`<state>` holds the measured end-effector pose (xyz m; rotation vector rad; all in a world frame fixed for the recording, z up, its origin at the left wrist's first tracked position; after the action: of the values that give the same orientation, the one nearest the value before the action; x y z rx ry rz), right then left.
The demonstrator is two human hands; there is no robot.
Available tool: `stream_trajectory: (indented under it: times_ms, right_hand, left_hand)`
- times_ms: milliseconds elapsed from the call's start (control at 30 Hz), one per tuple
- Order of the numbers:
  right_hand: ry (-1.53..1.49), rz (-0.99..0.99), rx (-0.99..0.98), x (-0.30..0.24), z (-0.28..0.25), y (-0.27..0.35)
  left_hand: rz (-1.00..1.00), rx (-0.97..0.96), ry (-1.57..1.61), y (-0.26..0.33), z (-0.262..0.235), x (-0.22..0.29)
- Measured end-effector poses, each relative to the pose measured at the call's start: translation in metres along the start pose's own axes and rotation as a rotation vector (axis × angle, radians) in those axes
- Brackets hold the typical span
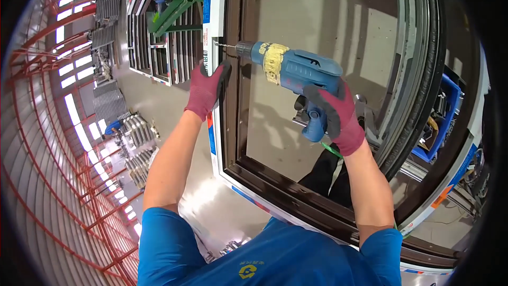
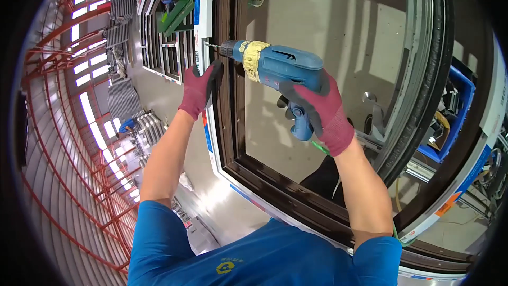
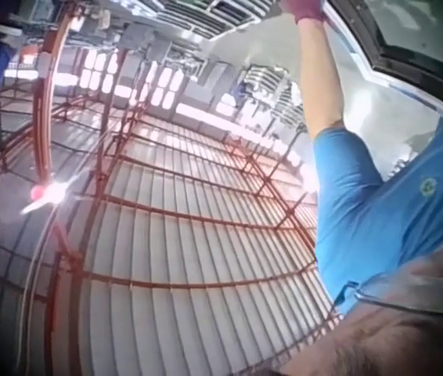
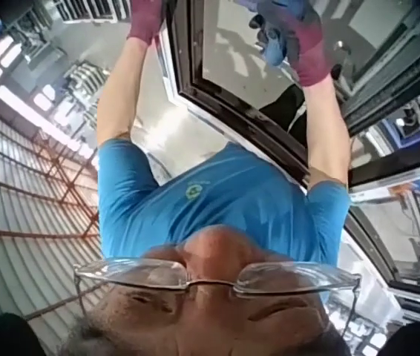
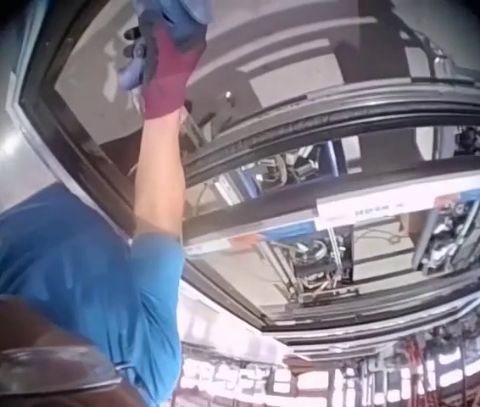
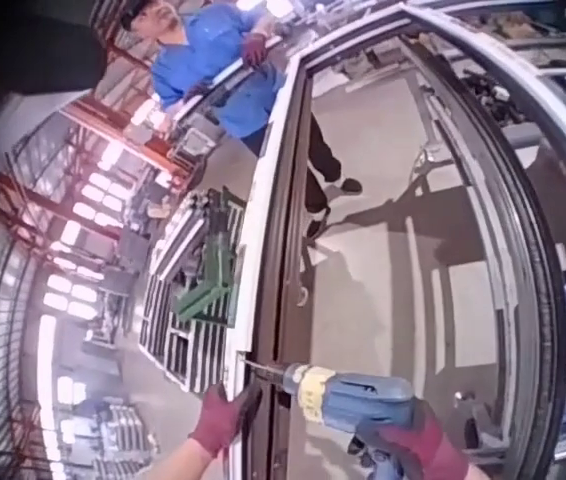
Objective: Assembling industrial window or door frames using power drills, screwdrivers, and a hammer.
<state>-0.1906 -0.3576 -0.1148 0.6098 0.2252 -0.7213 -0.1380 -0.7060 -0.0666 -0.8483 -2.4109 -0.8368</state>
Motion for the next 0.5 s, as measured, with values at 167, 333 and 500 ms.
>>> stream_trajectory:
  times_ms: [167,333,500]
  right_hand:
    - [0.081,-0.008,-0.007,0.001,-0.010,-0.004]
    - [0.016,0.018,-0.052,0.004,-0.005,-0.001]
    - [0.063,-0.004,-0.045,-0.001,-0.002,-0.003]
  left_hand:
    - [-0.024,-0.016,0.062,0.007,0.008,0.012]
    - [0.007,-0.007,0.011,0.011,0.007,0.018]
    - [0.022,0.034,-0.143,0.014,0.003,0.026]
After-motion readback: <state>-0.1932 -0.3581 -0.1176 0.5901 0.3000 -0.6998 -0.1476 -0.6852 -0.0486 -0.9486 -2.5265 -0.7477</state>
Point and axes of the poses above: each hand's wrist, its own y-axis away from the middle knuckle, its own z-axis out of the palm, x = y × z, the point moved 10 cm from there along -y, towards the middle knuckle, and after that the axes turned 4 degrees about -z, right-handed, at the moved point
